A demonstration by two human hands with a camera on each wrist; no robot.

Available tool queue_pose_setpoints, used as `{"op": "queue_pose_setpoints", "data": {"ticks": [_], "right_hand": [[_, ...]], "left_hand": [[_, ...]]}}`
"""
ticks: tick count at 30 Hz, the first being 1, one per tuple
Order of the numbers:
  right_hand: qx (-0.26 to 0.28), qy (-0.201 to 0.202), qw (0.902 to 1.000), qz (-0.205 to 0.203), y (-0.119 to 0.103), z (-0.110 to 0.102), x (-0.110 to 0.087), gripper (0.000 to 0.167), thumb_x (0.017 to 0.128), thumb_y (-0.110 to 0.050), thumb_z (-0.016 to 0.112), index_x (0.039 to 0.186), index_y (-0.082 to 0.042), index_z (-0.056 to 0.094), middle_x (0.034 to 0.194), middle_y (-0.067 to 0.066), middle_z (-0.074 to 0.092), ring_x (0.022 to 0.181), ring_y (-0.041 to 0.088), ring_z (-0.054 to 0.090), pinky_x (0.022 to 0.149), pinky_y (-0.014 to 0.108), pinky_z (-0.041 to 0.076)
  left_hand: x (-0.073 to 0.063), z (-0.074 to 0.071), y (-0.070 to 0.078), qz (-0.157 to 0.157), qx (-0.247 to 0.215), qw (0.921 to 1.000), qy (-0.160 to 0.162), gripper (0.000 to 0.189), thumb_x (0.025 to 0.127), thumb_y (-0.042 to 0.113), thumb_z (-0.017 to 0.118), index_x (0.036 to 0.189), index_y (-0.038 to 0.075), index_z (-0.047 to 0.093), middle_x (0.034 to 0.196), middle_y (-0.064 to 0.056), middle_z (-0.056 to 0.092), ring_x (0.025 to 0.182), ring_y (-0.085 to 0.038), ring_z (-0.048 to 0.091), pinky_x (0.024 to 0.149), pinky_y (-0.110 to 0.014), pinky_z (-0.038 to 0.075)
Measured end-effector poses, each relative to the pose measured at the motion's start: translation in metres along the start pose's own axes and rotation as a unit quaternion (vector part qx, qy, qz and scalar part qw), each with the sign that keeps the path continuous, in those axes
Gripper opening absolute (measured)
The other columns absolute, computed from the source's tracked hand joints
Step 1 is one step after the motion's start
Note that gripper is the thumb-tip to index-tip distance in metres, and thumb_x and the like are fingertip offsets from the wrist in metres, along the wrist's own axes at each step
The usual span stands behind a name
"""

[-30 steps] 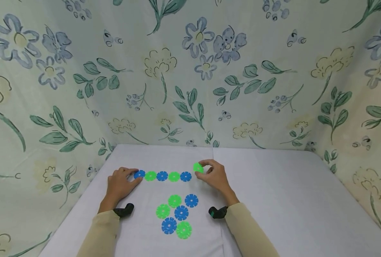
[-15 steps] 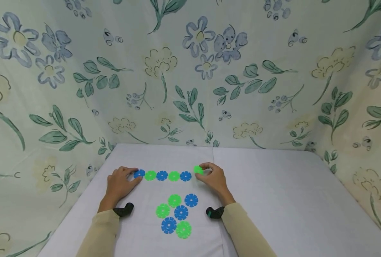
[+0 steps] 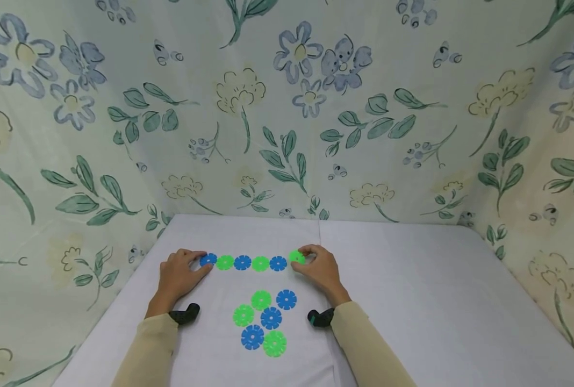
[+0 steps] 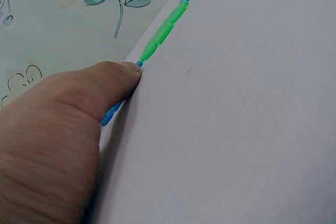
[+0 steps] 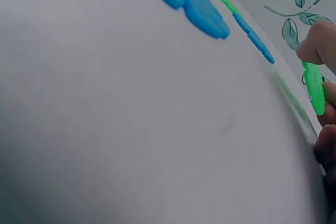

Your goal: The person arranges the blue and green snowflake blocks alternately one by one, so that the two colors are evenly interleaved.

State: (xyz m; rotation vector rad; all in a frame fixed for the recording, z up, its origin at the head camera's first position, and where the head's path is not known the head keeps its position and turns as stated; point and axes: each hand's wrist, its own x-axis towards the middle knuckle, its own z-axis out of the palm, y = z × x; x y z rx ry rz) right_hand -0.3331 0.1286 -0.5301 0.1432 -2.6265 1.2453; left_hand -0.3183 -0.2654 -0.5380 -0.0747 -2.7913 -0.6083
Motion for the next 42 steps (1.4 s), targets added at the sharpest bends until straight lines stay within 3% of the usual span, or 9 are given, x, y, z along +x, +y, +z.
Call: {"op": "queue_pose_setpoints", "data": {"ticks": [5, 14, 34, 42], "right_hand": [[-0.018, -0.005, 0.9998, 0.005, 0.0003, 0.0024, 0.0007, 0.042, 0.073, -0.043, 0.086, 0.107, -0.022, 0.074, 0.104, -0.003, 0.069, 0.093, 0.015, 0.059, 0.084, 0.035, 0.047], [-0.053, -0.011, 0.9985, -0.003, -0.0018, 0.0027, 0.0000, 0.040, 0.072, -0.043, 0.085, 0.105, -0.023, 0.074, 0.099, -0.006, 0.069, 0.095, 0.017, 0.062, 0.091, 0.041, 0.049], [-0.068, -0.026, 0.9972, -0.018, -0.0038, 0.0002, -0.0013, 0.036, 0.072, -0.040, 0.085, 0.103, -0.023, 0.077, 0.094, -0.006, 0.068, 0.083, 0.013, 0.058, 0.079, 0.034, 0.046], [-0.074, -0.033, 0.9967, -0.008, -0.0047, 0.0005, -0.0006, 0.038, 0.073, -0.041, 0.084, 0.105, -0.024, 0.077, 0.097, -0.006, 0.069, 0.091, 0.016, 0.061, 0.085, 0.039, 0.048]], "left_hand": [[-0.0003, -0.0002, -0.0002, -0.002, 0.000, 1.0000, -0.002, 0.055, 0.088, 0.058, 0.068, 0.131, 0.024, 0.067, 0.125, -0.015, 0.061, 0.113, -0.036, 0.054, 0.089, -0.057, 0.036], [-0.0009, -0.0012, 0.0017, -0.002, -0.002, 1.0000, -0.001, 0.054, 0.089, 0.057, 0.068, 0.131, 0.023, 0.067, 0.125, -0.016, 0.061, 0.115, -0.037, 0.054, 0.090, -0.058, 0.036], [-0.0008, -0.0001, 0.0008, -0.003, -0.005, 1.0000, 0.001, 0.056, 0.088, 0.060, 0.067, 0.130, 0.024, 0.067, 0.125, -0.015, 0.061, 0.115, -0.037, 0.053, 0.091, -0.058, 0.035], [-0.0001, 0.0005, -0.0007, -0.001, -0.001, 1.0000, 0.003, 0.056, 0.088, 0.061, 0.066, 0.130, 0.024, 0.067, 0.125, -0.015, 0.061, 0.115, -0.037, 0.054, 0.090, -0.058, 0.036]]}}
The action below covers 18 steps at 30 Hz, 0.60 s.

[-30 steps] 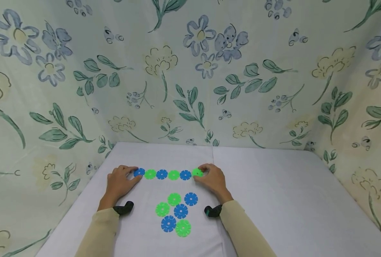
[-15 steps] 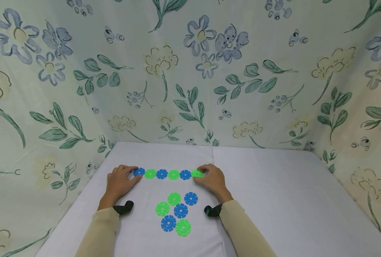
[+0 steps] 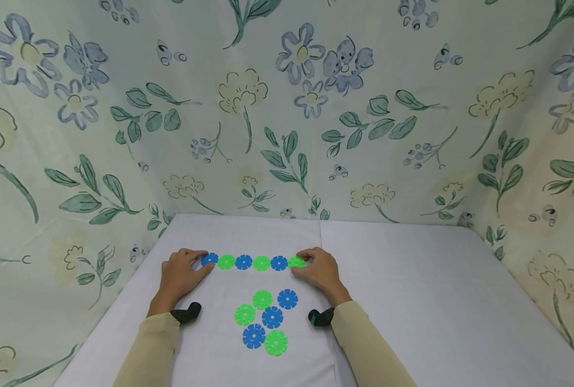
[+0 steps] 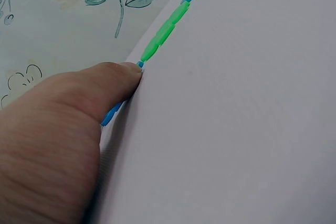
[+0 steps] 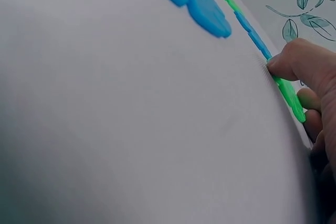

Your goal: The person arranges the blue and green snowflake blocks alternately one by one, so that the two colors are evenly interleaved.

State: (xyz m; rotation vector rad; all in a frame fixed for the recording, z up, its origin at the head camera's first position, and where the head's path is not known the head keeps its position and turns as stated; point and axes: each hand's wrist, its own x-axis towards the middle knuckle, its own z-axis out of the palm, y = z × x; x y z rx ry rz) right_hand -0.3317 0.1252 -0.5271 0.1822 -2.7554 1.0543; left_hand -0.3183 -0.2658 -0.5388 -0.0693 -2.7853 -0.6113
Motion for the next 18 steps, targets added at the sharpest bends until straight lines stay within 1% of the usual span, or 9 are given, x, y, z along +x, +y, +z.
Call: {"op": "queue_pose_setpoints", "data": {"ticks": [7, 18], "right_hand": [[0.000, -0.008, 1.0000, 0.004, -0.0012, -0.0031, 0.0010, 0.038, 0.073, -0.042, 0.084, 0.106, -0.024, 0.077, 0.099, -0.005, 0.069, 0.095, 0.019, 0.061, 0.089, 0.043, 0.048], [0.007, -0.020, 0.9996, 0.017, -0.0010, -0.0016, -0.0014, 0.041, 0.074, -0.042, 0.085, 0.109, -0.024, 0.076, 0.102, -0.004, 0.069, 0.097, 0.019, 0.061, 0.090, 0.042, 0.048]], "left_hand": [[0.0017, 0.0008, 0.0004, 0.000, 0.001, 1.0000, 0.000, 0.055, 0.088, 0.059, 0.067, 0.131, 0.024, 0.067, 0.126, -0.015, 0.061, 0.115, -0.037, 0.053, 0.090, -0.058, 0.035], [0.0004, 0.0015, -0.0016, -0.001, 0.007, 1.0000, -0.001, 0.056, 0.088, 0.060, 0.067, 0.130, 0.023, 0.067, 0.125, -0.016, 0.061, 0.114, -0.038, 0.054, 0.088, -0.057, 0.036]]}}
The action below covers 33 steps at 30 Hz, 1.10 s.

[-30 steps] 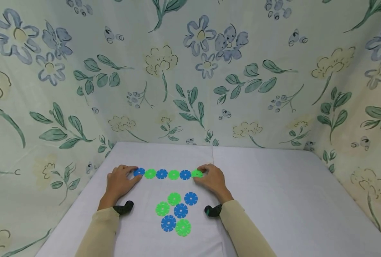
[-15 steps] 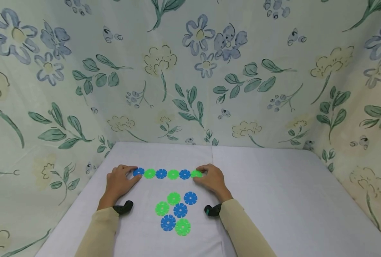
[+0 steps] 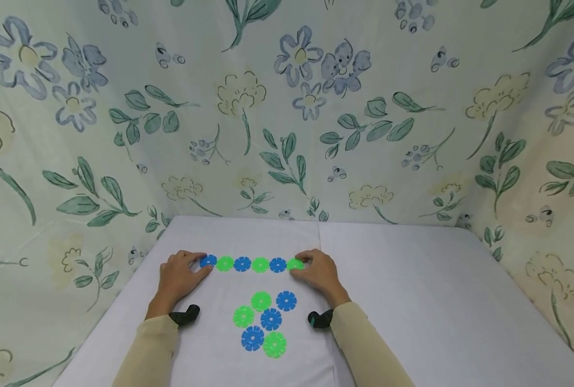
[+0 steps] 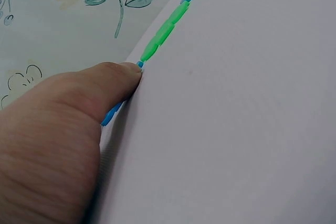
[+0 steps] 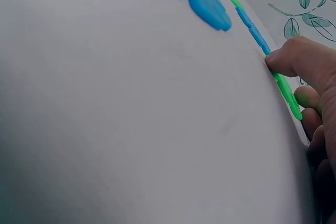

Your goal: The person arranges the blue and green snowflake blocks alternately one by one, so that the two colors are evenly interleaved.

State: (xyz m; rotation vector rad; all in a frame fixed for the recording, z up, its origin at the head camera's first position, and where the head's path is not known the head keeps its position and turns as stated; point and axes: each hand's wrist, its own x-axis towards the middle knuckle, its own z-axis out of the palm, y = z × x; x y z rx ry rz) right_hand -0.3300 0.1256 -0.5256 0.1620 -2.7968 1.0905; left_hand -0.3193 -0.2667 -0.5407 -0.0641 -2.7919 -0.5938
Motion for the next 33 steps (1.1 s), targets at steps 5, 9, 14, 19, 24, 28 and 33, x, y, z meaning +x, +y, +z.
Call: {"op": "queue_pose_setpoints", "data": {"ticks": [5, 9, 14, 19, 24, 28, 33], "right_hand": [[0.002, -0.001, 1.0000, -0.006, 0.001, 0.001, -0.002, 0.041, 0.074, -0.042, 0.085, 0.109, -0.024, 0.076, 0.103, -0.004, 0.069, 0.101, 0.020, 0.062, 0.094, 0.043, 0.048], [0.000, -0.003, 1.0000, -0.009, 0.001, 0.000, -0.004, 0.043, 0.073, -0.044, 0.086, 0.109, -0.024, 0.075, 0.103, -0.005, 0.069, 0.100, 0.019, 0.061, 0.094, 0.044, 0.048], [-0.004, -0.005, 0.9998, -0.016, 0.000, -0.001, -0.004, 0.048, 0.072, -0.045, 0.086, 0.113, -0.022, 0.074, 0.104, -0.004, 0.067, 0.097, 0.018, 0.060, 0.092, 0.043, 0.049], [-0.022, -0.015, 0.9991, -0.033, 0.001, -0.001, -0.004, 0.053, 0.073, -0.046, 0.085, 0.118, -0.022, 0.071, 0.108, -0.002, 0.064, 0.095, 0.017, 0.057, 0.089, 0.042, 0.049], [0.015, -0.030, 0.9980, -0.054, 0.000, -0.005, -0.006, 0.043, 0.080, -0.037, 0.082, 0.119, -0.021, 0.071, 0.109, -0.001, 0.063, 0.088, 0.016, 0.053, 0.078, 0.034, 0.047], [0.045, -0.023, 0.9968, -0.062, -0.003, -0.010, -0.008, 0.036, 0.086, -0.031, 0.078, 0.119, -0.019, 0.072, 0.107, 0.000, 0.063, 0.084, 0.015, 0.053, 0.073, 0.031, 0.045], [0.053, -0.018, 0.9962, -0.067, -0.008, -0.016, -0.012, 0.030, 0.088, -0.027, 0.076, 0.116, -0.019, 0.073, 0.107, 0.000, 0.064, 0.083, 0.014, 0.053, 0.073, 0.030, 0.045]], "left_hand": [[-0.003, 0.000, 0.001, -0.002, 0.001, 1.0000, -0.001, 0.056, 0.088, 0.059, 0.067, 0.130, 0.023, 0.067, 0.125, -0.017, 0.062, 0.113, -0.038, 0.055, 0.087, -0.057, 0.036], [-0.005, 0.000, 0.001, -0.002, 0.003, 1.0000, -0.001, 0.056, 0.088, 0.059, 0.067, 0.131, 0.023, 0.067, 0.125, -0.017, 0.061, 0.112, -0.038, 0.055, 0.086, -0.056, 0.036], [-0.005, 0.000, 0.001, -0.002, 0.002, 1.0000, 0.002, 0.055, 0.088, 0.058, 0.068, 0.130, 0.023, 0.067, 0.124, -0.016, 0.062, 0.112, -0.038, 0.055, 0.086, -0.055, 0.037], [-0.004, 0.001, -0.001, -0.004, 0.004, 1.0000, -0.003, 0.057, 0.088, 0.061, 0.066, 0.131, 0.023, 0.066, 0.127, -0.016, 0.060, 0.115, -0.038, 0.054, 0.088, -0.057, 0.036], [-0.003, 0.001, -0.002, -0.003, 0.000, 1.0000, -0.003, 0.057, 0.088, 0.060, 0.067, 0.131, 0.023, 0.067, 0.127, -0.017, 0.060, 0.116, -0.038, 0.053, 0.089, -0.058, 0.036], [-0.002, 0.000, -0.001, 0.000, -0.003, 1.0000, -0.002, 0.057, 0.088, 0.059, 0.067, 0.132, 0.023, 0.066, 0.127, -0.017, 0.060, 0.116, -0.038, 0.053, 0.089, -0.058, 0.036], [-0.002, -0.001, 0.002, 0.000, -0.002, 1.0000, -0.003, 0.056, 0.088, 0.057, 0.068, 0.132, 0.022, 0.066, 0.127, -0.017, 0.060, 0.115, -0.038, 0.053, 0.089, -0.058, 0.036]]}}
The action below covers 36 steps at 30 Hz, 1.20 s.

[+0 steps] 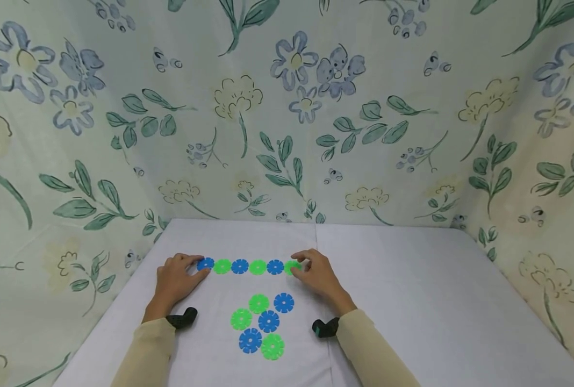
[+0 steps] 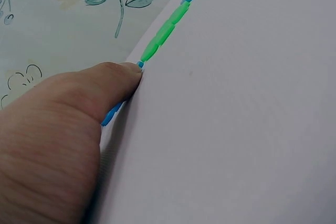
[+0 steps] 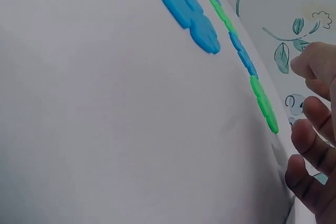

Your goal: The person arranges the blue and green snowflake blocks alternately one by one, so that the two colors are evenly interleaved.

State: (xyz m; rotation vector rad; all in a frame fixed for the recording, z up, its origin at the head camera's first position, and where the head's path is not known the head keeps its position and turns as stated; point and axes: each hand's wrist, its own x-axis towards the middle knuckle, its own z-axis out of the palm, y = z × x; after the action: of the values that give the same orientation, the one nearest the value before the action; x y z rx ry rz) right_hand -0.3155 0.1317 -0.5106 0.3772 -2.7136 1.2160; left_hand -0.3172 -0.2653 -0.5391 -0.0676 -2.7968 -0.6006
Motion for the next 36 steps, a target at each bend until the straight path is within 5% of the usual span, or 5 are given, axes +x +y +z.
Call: {"op": "queue_pose_setpoints", "data": {"ticks": [12, 22, 36], "right_hand": [[-0.007, -0.012, 0.9990, -0.043, -0.017, -0.015, -0.012, 0.032, 0.090, -0.025, 0.075, 0.121, -0.017, 0.071, 0.111, 0.003, 0.067, 0.079, 0.011, 0.056, 0.066, 0.024, 0.047], [-0.009, 0.016, 0.9974, -0.070, -0.032, -0.028, -0.022, 0.031, 0.088, -0.025, 0.077, 0.118, -0.020, 0.071, 0.110, 0.004, 0.069, 0.077, 0.008, 0.057, 0.068, 0.024, 0.048], [0.013, -0.021, 0.9982, -0.055, -0.030, -0.024, -0.034, 0.031, 0.088, -0.025, 0.078, 0.119, -0.028, 0.070, 0.115, 0.004, 0.068, 0.080, 0.010, 0.057, 0.064, 0.022, 0.047]], "left_hand": [[0.000, 0.001, -0.002, -0.010, 0.011, 0.9999, -0.003, 0.057, 0.088, 0.060, 0.067, 0.132, 0.023, 0.066, 0.128, -0.017, 0.060, 0.115, -0.038, 0.053, 0.089, -0.057, 0.036], [0.002, 0.001, 0.000, -0.010, 0.006, 0.9999, -0.008, 0.057, 0.088, 0.061, 0.067, 0.131, 0.024, 0.067, 0.126, -0.015, 0.060, 0.115, -0.036, 0.053, 0.089, -0.056, 0.036], [0.001, -0.002, 0.002, -0.008, 0.004, 0.9999, -0.007, 0.055, 0.089, 0.056, 0.068, 0.132, 0.022, 0.066, 0.126, -0.017, 0.060, 0.115, -0.038, 0.053, 0.089, -0.057, 0.036]]}}
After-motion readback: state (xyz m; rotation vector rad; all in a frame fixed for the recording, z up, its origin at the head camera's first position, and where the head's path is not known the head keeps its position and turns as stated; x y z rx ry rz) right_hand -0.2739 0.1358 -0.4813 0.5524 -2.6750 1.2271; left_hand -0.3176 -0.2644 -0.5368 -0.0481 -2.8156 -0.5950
